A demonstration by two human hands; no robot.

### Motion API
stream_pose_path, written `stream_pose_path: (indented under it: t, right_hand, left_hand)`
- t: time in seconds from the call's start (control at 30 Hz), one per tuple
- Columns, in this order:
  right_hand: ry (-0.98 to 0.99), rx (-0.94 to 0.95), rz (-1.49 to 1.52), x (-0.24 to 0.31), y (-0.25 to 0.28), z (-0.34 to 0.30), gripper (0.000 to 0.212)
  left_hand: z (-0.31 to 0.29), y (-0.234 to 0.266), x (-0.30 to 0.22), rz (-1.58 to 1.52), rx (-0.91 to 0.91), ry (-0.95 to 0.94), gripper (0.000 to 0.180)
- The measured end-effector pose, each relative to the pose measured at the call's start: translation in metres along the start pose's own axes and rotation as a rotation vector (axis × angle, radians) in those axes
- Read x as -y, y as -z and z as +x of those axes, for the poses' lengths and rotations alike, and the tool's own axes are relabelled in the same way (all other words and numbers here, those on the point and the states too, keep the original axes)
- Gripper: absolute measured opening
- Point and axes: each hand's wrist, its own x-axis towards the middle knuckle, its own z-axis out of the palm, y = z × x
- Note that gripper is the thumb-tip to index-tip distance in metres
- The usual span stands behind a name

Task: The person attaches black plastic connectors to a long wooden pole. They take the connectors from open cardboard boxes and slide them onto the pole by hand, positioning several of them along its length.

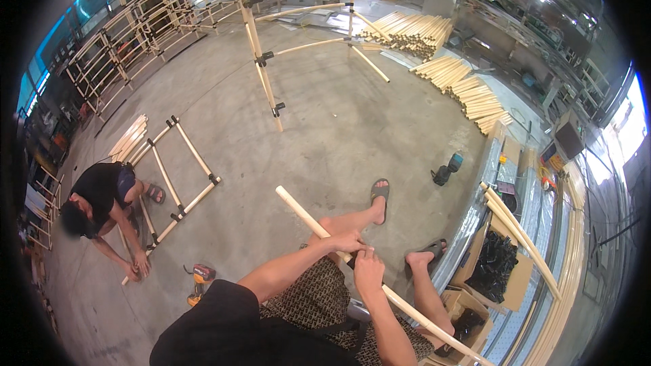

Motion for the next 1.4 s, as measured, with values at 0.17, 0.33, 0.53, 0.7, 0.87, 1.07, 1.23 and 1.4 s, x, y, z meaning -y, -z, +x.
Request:
stream_pose_path:
  t: [0.17,0.33,0.53,0.7,0.87,1.07,1.23,1.4]
  right_hand:
    - [-0.101,0.104,0.050,0.006,0.008,0.008,0.018]
    - [0.043,-0.064,0.018,0.004,0.003,-0.001,0.019]
    - [-0.092,0.058,0.028,0.004,0.002,0.000,0.020]
    - [0.006,-0.025,0.011,0.000,0.003,-0.004,0.022]
    - [-0.014,0.012,0.023,0.000,-0.001,-0.004,0.021]
    - [-0.227,0.064,0.020,0.016,0.012,0.004,0.018]
    - [0.024,-0.094,0.053,-0.004,-0.003,-0.006,0.023]
    - [-0.115,0.054,0.012,0.001,-0.010,-0.003,0.018]
  left_hand:
    - [0.001,-0.003,0.006,-0.042,-0.003,-0.002,0.049]
    - [0.008,-0.005,0.020,0.093,-0.024,-0.042,0.056]
    - [0.005,-0.003,0.008,0.074,0.008,0.012,0.060]
    - [0.004,-0.003,0.005,0.014,0.006,0.016,0.060]
    - [0.003,-0.003,0.003,0.043,-0.006,0.018,0.060]
    - [0.003,-0.001,0.005,0.026,0.003,0.015,0.058]
    - [0.005,-0.003,0.003,-0.012,0.039,0.024,0.056]
    - [0.004,0.000,0.000,0.026,0.045,0.059,0.055]
